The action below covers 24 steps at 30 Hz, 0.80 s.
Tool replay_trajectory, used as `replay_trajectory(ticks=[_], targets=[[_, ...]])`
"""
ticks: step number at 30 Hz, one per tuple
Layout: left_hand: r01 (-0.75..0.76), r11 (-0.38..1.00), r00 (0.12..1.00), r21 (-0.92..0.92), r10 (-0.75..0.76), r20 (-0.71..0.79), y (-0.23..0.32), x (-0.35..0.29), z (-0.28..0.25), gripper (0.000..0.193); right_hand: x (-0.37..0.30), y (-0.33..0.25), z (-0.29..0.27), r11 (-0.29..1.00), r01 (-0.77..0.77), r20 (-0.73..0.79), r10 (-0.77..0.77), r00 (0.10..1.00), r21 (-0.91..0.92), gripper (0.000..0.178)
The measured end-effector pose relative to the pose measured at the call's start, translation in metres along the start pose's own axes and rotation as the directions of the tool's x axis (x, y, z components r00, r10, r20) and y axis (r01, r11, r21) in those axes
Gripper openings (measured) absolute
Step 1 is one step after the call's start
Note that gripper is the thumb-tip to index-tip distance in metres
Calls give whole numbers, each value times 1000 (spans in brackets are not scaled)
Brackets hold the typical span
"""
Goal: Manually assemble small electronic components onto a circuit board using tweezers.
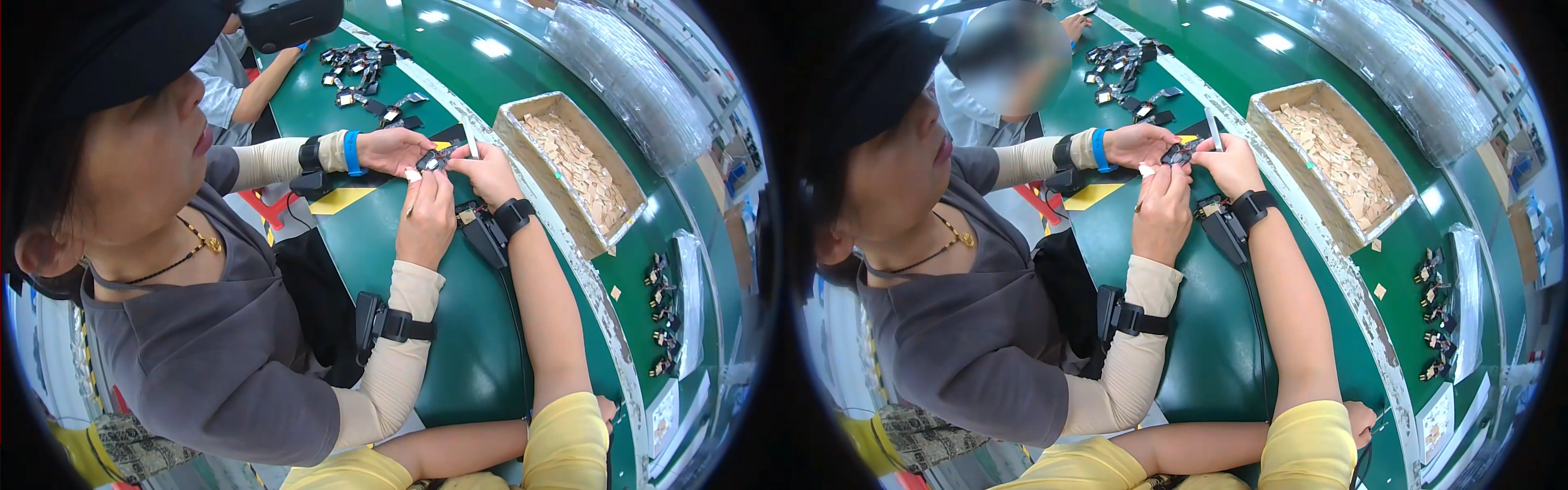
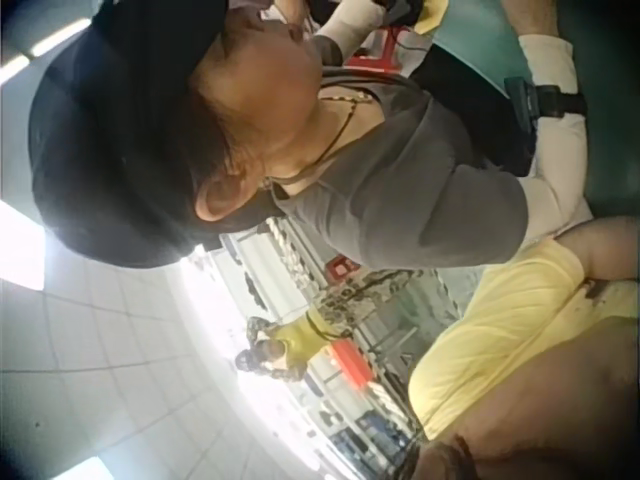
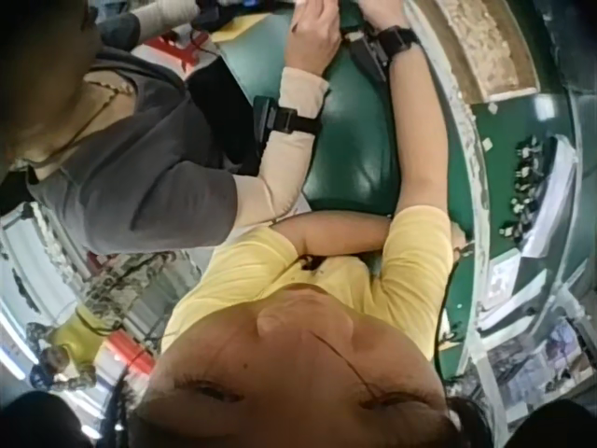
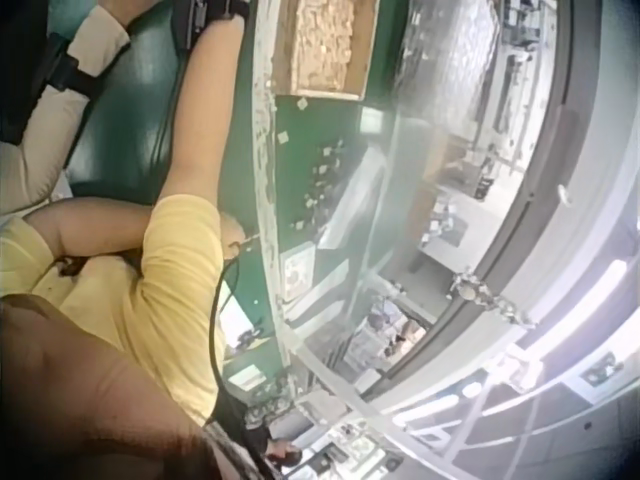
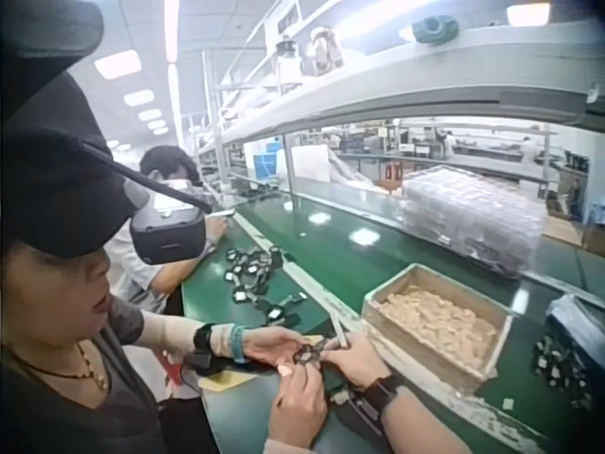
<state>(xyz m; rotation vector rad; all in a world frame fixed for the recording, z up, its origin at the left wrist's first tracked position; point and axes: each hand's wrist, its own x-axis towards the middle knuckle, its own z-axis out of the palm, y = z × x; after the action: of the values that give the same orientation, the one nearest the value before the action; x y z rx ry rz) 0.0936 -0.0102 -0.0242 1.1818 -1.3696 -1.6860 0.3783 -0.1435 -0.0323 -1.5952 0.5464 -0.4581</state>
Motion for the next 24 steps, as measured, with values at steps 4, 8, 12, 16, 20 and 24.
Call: replay_trajectory(ticks=[4, 8, 12, 16, 20, 24], targets=[[149, 987, 985, -52, -144, 92, 2, 5, -3, 21, 2, 3, 2, 999, 34, -2, -34, 999, 12, 10], [140, 990, 983, -13, -137, 119, 7, -5, -8, 21, 4, 4, 2, 999, 47, 11, -47, 999, 5, 9], [31, 911, 996, -410, 9, 94, 25, -34, -32, 22, 4, 1, 1, 998, 43, 32, -42, 999, -38, 10], [103, 994, 993, -49, -99, 67, 52, -39, -49, 22, 5, 1, 2, 998, 62, 27, -61, 998, -16, 9], [285, 933, 945, -219, -235, 229, 56, -33, -44, 20, 2, -7, -1, 999, 48, 39, -49, 998, 8, 9], [-120, 955, 993, -272, 113, -39, 52, -22, -27, 20, -3, -28, -14, 997, 11, 78, -5, 997, -75, 17]])
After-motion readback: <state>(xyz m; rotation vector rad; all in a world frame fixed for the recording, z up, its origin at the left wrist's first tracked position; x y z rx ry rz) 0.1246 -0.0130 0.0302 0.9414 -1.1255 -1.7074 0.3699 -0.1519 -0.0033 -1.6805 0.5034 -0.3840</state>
